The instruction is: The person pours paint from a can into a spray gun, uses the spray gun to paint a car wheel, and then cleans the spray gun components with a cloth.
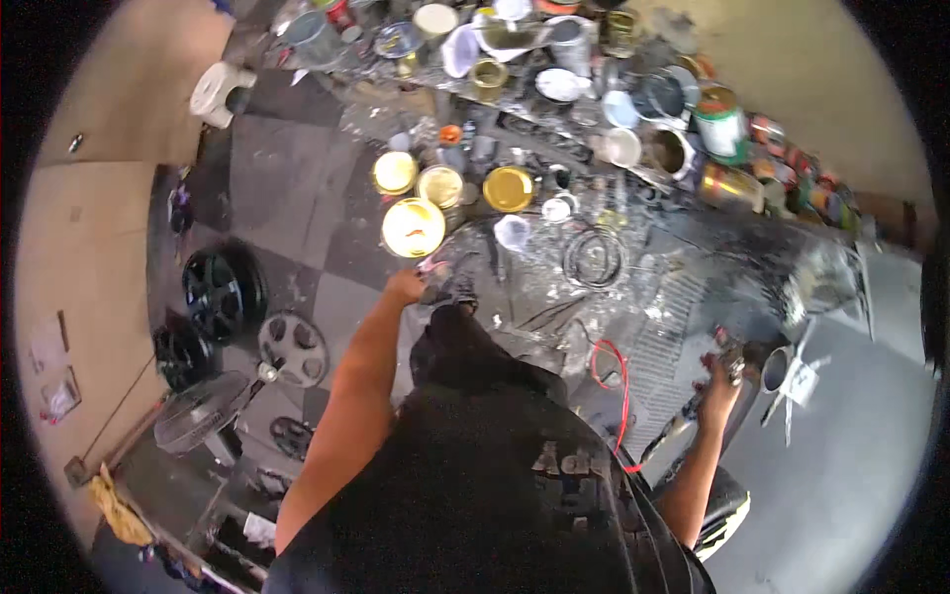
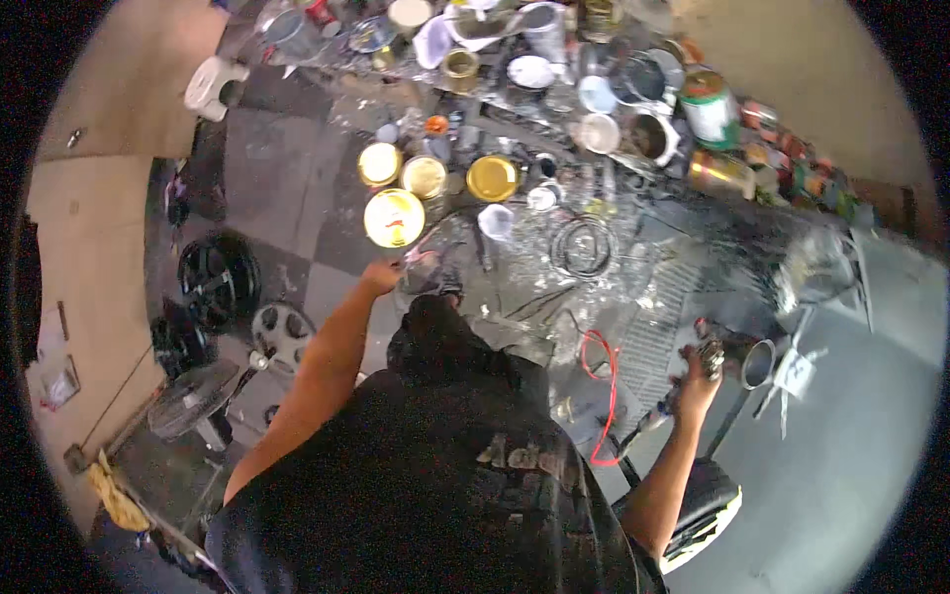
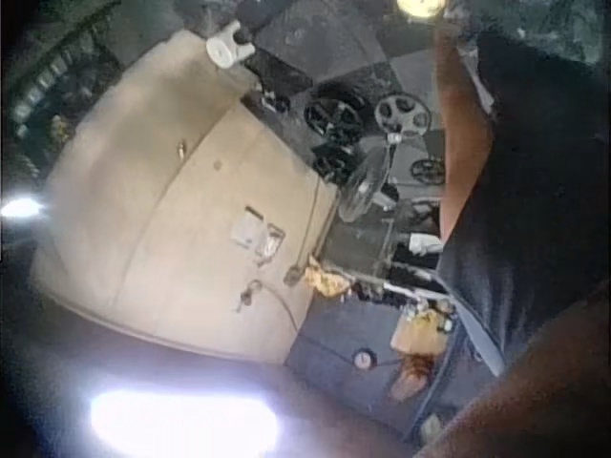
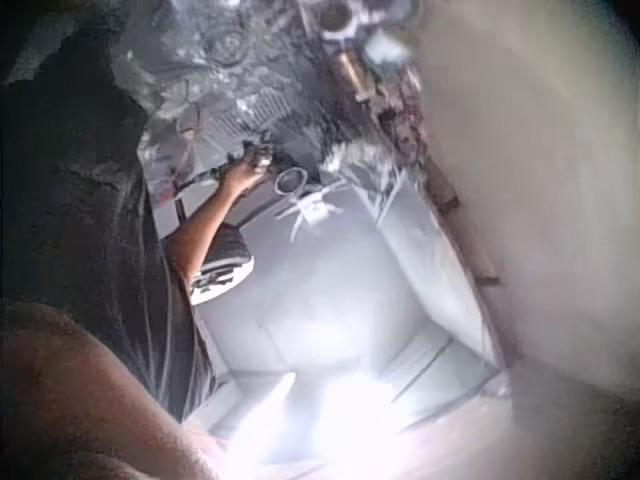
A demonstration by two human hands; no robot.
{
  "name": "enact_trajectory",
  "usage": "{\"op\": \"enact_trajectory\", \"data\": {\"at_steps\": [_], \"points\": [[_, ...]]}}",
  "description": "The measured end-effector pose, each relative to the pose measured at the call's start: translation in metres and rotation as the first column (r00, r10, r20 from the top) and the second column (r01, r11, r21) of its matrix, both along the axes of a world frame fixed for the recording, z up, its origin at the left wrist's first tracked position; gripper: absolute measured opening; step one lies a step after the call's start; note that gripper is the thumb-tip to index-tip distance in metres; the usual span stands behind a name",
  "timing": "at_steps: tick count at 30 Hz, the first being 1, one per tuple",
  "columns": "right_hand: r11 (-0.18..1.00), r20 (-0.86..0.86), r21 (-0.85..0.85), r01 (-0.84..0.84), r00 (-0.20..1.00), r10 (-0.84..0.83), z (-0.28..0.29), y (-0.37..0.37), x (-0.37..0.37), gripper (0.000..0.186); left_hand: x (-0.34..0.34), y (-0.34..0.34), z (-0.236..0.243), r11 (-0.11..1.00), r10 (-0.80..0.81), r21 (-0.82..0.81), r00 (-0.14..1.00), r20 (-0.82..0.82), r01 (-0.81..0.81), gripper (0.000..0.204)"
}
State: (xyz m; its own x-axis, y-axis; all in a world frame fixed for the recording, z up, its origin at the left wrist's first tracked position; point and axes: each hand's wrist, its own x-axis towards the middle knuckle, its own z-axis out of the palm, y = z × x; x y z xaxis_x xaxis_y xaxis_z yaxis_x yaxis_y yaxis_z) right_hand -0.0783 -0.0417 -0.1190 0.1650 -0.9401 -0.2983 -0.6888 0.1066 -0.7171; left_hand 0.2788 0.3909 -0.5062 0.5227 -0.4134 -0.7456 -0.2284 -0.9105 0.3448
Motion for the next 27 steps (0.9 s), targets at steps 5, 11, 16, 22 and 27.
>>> {"op": "enact_trajectory", "data": {"at_steps": [5,11,16,22,27], "points": [[0.885,-0.233,0.454,-0.102,0.945,0.229,-0.102,0.062,-0.016,0.023,0.048,-0.037,0.007,0.976,0.205,-0.092,0.974,0.096,-0.196,0.046],[0.712,-0.356,0.677,-0.189,0.762,0.541,-0.097,0.142,0.038,0.034,0.077,-0.072,-0.009,0.949,0.205,0.235,0.978,0.042,-0.209,0.072],[0.668,-0.353,0.65,-0.362,0.635,0.687,-0.102,0.143,0.03,0.041,0.089,-0.081,-0.004,0.912,0.261,0.308,0.963,0.07,-0.27,0.073],[0.653,-0.213,0.5,-0.569,0.65,0.73,-0.141,0.131,-0.008,0.034,0.106,-0.082,-0.013,0.917,0.267,0.312,0.964,-0.023,-0.247,0.063],[0.679,-0.293,0.647,-0.347,0.709,0.641,-0.139,0.112,0.014,0.055,0.112,-0.048,-0.077,0.949,0.036,0.315,0.997,-0.062,-0.014,0.052]]}}
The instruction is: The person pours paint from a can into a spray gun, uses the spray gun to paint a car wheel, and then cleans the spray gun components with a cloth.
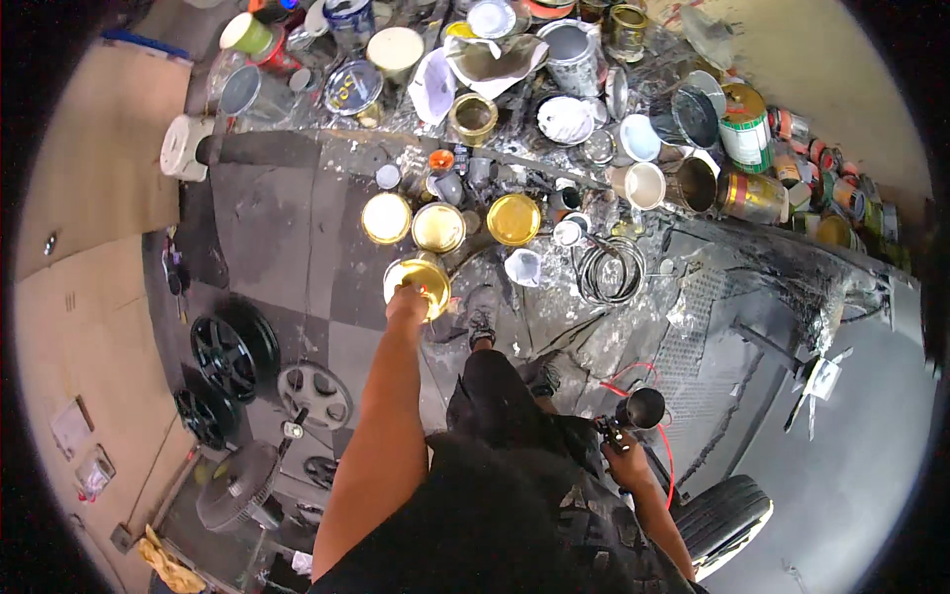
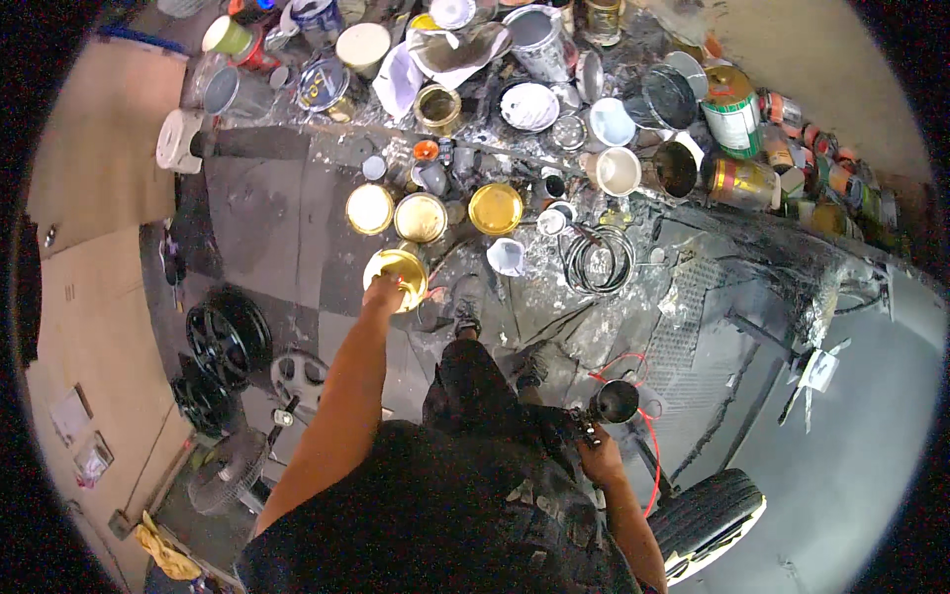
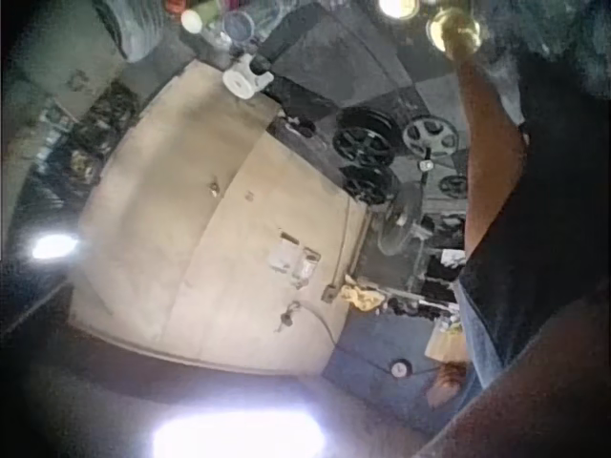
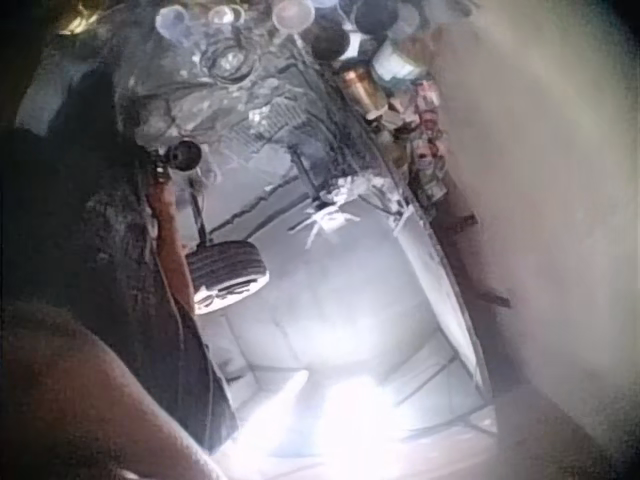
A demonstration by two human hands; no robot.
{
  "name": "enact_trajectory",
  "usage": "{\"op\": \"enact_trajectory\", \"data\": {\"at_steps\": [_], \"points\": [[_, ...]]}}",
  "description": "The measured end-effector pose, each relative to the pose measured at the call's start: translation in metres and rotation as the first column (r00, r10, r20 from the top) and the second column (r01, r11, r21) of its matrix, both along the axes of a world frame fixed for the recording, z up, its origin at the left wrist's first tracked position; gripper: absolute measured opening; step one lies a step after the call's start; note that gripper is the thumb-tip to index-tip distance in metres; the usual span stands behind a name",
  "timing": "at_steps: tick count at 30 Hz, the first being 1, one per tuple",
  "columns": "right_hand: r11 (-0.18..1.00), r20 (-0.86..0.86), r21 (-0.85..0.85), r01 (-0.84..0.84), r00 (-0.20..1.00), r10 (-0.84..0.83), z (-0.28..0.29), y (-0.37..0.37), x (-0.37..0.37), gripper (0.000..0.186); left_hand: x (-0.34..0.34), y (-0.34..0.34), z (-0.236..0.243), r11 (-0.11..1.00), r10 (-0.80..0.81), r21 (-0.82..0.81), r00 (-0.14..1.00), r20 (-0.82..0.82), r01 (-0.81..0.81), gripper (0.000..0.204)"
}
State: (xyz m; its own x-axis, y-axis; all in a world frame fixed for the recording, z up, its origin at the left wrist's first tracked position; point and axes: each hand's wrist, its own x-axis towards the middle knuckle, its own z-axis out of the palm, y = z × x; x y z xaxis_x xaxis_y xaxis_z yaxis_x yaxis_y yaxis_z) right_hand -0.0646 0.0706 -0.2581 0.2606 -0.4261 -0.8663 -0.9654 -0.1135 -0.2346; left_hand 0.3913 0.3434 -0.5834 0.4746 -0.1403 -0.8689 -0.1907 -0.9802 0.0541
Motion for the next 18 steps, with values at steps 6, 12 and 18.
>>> {"op": "enact_trajectory", "data": {"at_steps": [6,12,18], "points": [[0.998,0.011,0.031,-0.05,0.999,0.05,0.009,-0.004,0.004,0.055,-0.001,-0.018,0.017,1.0,0.005,0.007,1.0,0.022,-0.006,0.049],[0.986,0.052,0.111,-0.129,0.991,0.123,-0.023,-0.005,-0.065,0.055,-0.068,-0.06,0.089,0.948,-0.288,-0.063,0.924,0.251,0.312,0.036],[0.935,0.202,0.09,-0.342,0.926,0.32,-0.073,-0.015,-0.129,0.056,-0.134,-0.112,0.138,0.876,-0.389,-0.148,0.854,0.345,0.459,0.033]]}}
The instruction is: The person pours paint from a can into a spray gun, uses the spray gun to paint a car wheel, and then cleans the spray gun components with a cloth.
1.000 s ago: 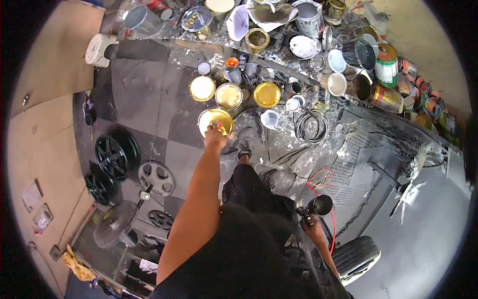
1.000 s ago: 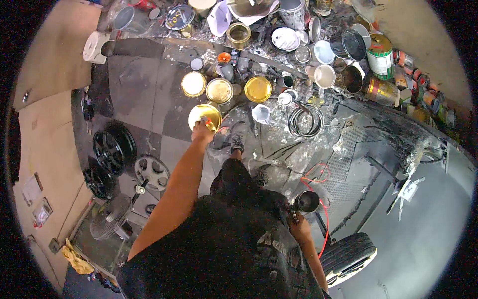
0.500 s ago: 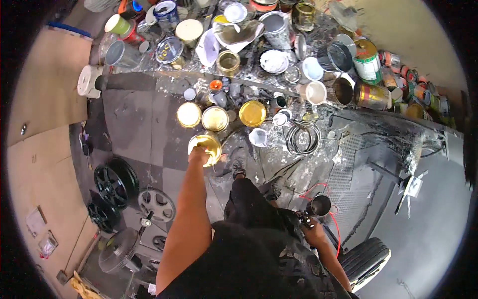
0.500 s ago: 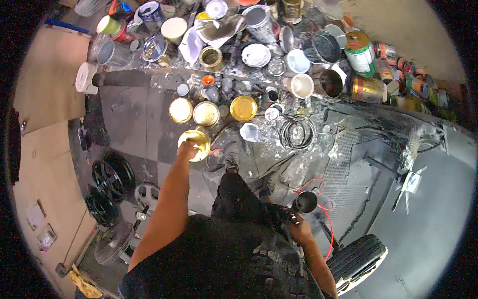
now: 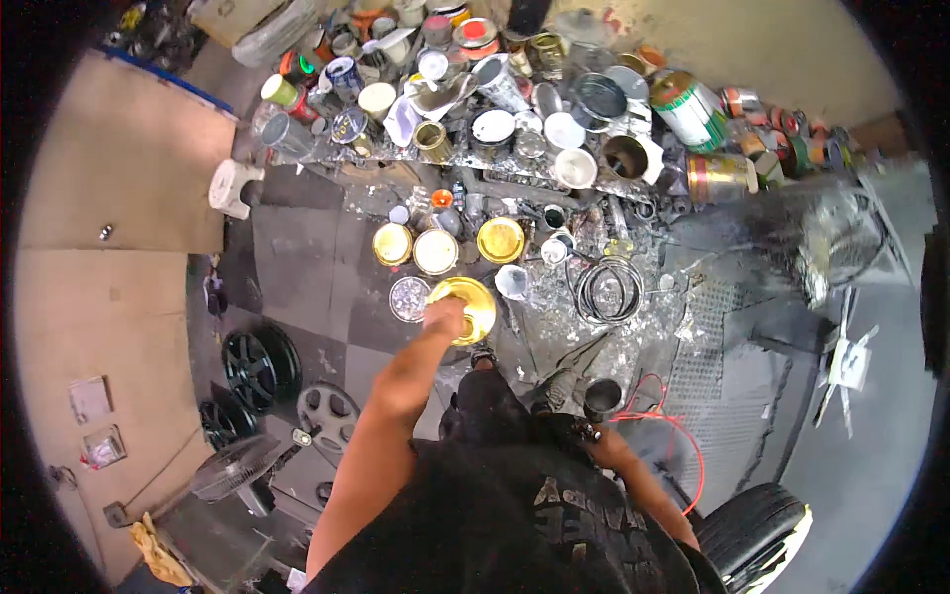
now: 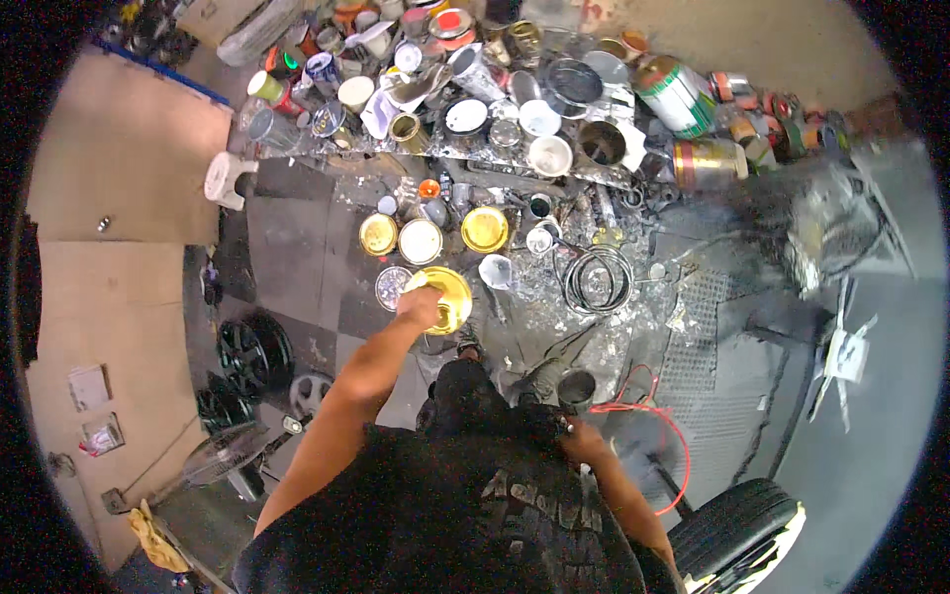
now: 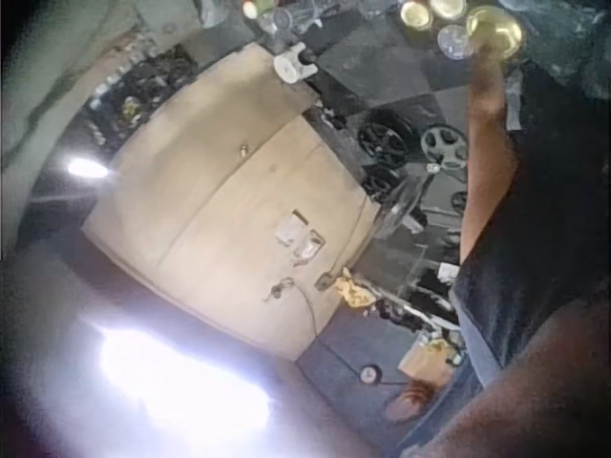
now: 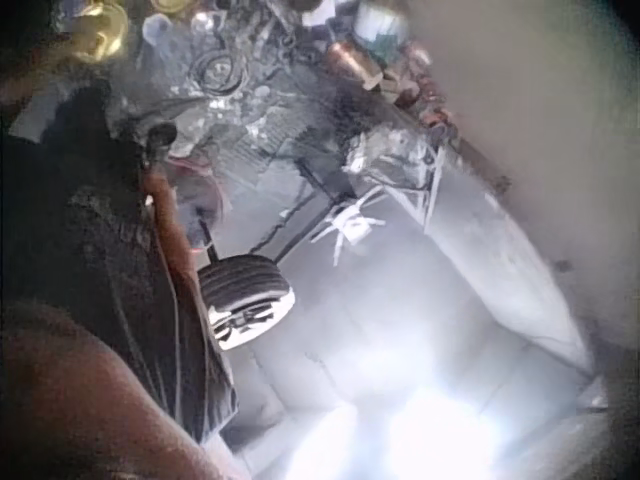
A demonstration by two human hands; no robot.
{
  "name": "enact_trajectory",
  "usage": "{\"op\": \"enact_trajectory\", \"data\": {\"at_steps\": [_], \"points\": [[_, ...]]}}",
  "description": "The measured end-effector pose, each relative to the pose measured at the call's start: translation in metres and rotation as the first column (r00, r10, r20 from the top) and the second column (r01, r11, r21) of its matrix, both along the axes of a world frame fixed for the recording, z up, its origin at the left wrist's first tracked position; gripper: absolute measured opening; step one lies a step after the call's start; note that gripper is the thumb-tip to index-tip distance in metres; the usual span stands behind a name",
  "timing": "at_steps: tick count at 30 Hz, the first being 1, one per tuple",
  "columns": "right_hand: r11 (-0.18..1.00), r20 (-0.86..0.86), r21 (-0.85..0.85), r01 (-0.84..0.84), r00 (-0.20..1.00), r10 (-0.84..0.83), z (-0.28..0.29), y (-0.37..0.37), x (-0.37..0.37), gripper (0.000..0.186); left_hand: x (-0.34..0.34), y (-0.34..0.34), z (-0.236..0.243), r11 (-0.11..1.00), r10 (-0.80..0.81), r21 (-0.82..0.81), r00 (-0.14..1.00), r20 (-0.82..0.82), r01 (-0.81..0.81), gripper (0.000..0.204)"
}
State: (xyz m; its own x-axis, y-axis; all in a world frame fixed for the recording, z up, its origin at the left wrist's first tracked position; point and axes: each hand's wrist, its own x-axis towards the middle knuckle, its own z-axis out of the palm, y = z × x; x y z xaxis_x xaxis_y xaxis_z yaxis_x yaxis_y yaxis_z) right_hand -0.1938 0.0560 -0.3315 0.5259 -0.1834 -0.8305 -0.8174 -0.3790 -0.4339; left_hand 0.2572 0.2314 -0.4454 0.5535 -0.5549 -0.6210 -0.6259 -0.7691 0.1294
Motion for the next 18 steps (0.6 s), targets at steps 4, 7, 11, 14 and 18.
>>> {"op": "enact_trajectory", "data": {"at_steps": [4,7,11,14,18], "points": [[1.0,0.016,-0.009,-0.027,1.0,0.027,0.003,-0.003,-0.004,0.048,-0.058,-0.071,0.087,0.993,-0.11,-0.047,0.994,-0.009,0.11,0.025],[0.99,0.124,0.068,-0.126,0.985,0.117,-0.039,0.0,-0.031,0.044,-0.112,-0.125,0.154,0.961,-0.241,-0.145,0.97,-0.032,0.234,0.026],[0.947,0.205,0.081,-0.311,0.935,0.289,-0.031,-0.008,-0.032,0.04,-0.186,-0.178,0.207,0.849,-0.42,-0.317,0.904,0.081,0.423,0.026],[0.972,0.185,0.167,-0.165,0.974,0.134,0.039,-0.026,-0.032,0.036,-0.237,-0.199,0.22,0.719,-0.514,-0.452,0.842,0.165,0.528,0.023],[0.753,0.036,0.595,0.281,0.926,-0.375,0.04,-0.033,-0.056,0.027,-0.285,-0.22,0.228,0.563,-0.616,-0.478,0.728,0.301,0.674,0.021]]}}
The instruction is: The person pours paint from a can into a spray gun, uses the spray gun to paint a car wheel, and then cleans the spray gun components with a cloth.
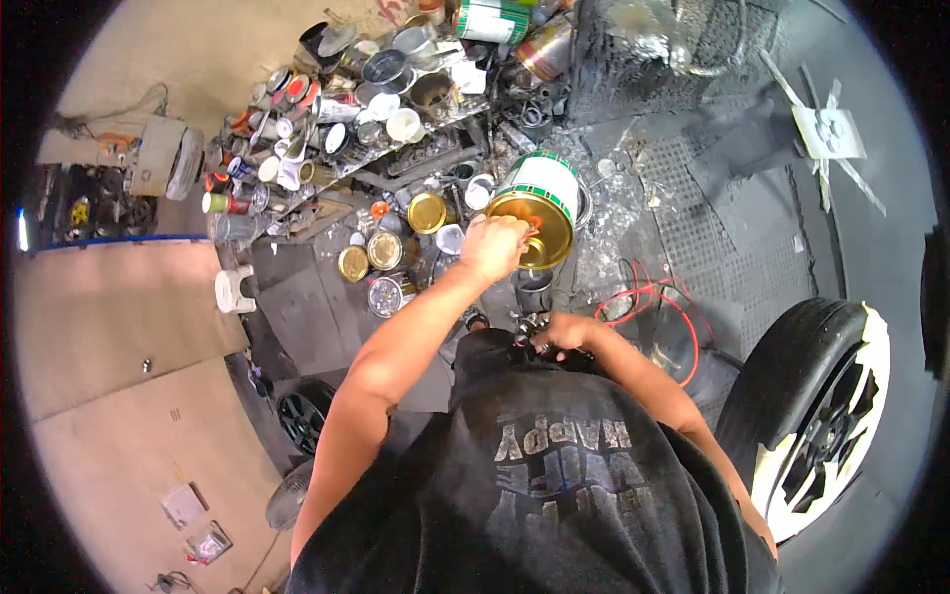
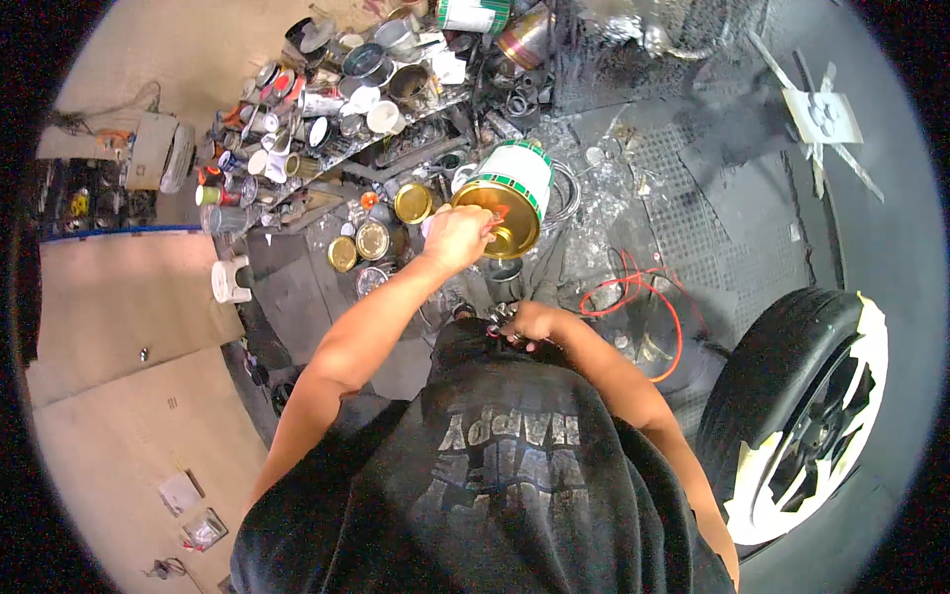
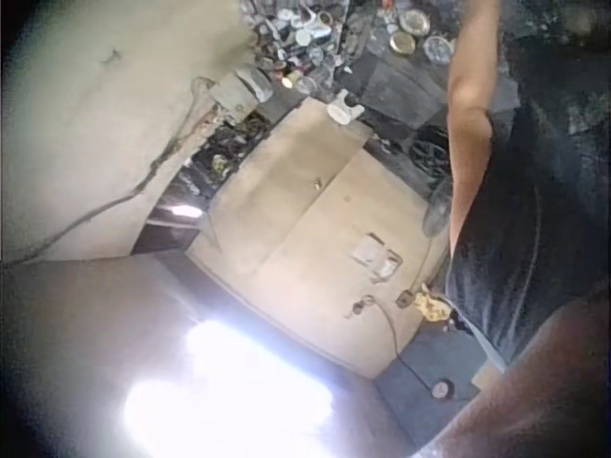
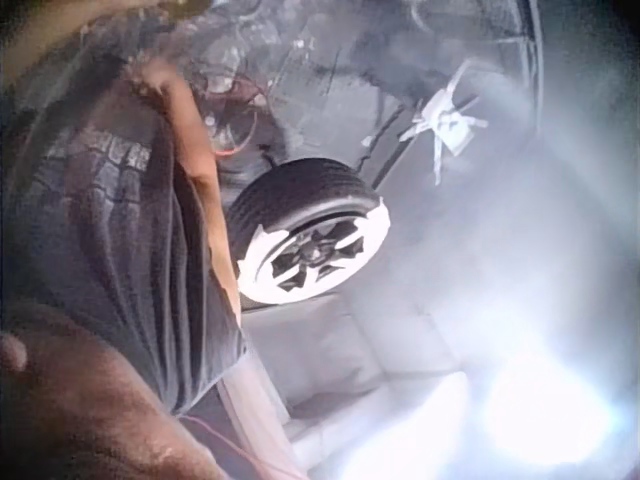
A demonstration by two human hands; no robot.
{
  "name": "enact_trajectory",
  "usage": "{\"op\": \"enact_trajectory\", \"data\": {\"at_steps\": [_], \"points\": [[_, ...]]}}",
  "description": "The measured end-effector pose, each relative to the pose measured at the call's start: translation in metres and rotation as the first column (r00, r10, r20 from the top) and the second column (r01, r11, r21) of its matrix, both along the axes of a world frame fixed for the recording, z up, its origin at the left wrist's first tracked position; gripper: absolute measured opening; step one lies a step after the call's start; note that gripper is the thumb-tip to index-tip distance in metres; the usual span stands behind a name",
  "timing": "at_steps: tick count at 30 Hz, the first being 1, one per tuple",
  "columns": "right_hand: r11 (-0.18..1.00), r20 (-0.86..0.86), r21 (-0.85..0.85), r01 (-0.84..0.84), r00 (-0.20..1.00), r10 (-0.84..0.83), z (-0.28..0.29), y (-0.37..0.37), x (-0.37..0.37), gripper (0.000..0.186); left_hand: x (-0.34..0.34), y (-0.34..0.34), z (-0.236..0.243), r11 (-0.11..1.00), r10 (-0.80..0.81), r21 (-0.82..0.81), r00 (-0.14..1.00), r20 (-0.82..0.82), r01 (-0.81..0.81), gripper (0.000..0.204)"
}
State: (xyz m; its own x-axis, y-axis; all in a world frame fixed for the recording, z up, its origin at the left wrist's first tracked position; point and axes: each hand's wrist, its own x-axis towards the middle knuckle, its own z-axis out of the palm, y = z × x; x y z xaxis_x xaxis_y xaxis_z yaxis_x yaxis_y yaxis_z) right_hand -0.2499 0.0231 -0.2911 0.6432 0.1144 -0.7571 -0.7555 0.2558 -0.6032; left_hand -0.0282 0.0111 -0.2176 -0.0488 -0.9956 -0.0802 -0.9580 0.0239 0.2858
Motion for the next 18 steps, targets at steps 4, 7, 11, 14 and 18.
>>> {"op": "enact_trajectory", "data": {"at_steps": [4,7,11,14,18], "points": [[0.986,-0.011,0.127,0.107,0.994,-0.107,0.02,-0.006,-0.014,0.025,-0.024,-0.006,0.0,0.996,-0.066,-0.058,0.998,0.011,0.066,0.018],[0.973,0.024,0.194,0.127,0.991,-0.134,0.014,-0.003,-0.02,0.024,-0.031,-0.011,-0.003,0.994,-0.109,-0.012,0.994,0.021,0.11,0.017],[0.96,0.055,0.256,0.116,0.989,-0.134,0.006,0.009,-0.016,0.023,-0.028,-0.002,-0.009,0.994,-0.098,0.053,0.994,0.054,0.095,0.018],[0.96,0.039,0.265,0.084,0.994,-0.098,0.001,0.019,-0.007,0.023,-0.018,0.014,-0.015,0.995,-0.038,0.095,0.998,0.053,0.033,0.02],[0.968,0.004,0.249,0.02,1.0,-0.022,0.002,0.028,0.017,0.023,0.006,0.038,-0.019,0.982,0.103,0.156,0.995,0.011,-0.104,0.024]]}}
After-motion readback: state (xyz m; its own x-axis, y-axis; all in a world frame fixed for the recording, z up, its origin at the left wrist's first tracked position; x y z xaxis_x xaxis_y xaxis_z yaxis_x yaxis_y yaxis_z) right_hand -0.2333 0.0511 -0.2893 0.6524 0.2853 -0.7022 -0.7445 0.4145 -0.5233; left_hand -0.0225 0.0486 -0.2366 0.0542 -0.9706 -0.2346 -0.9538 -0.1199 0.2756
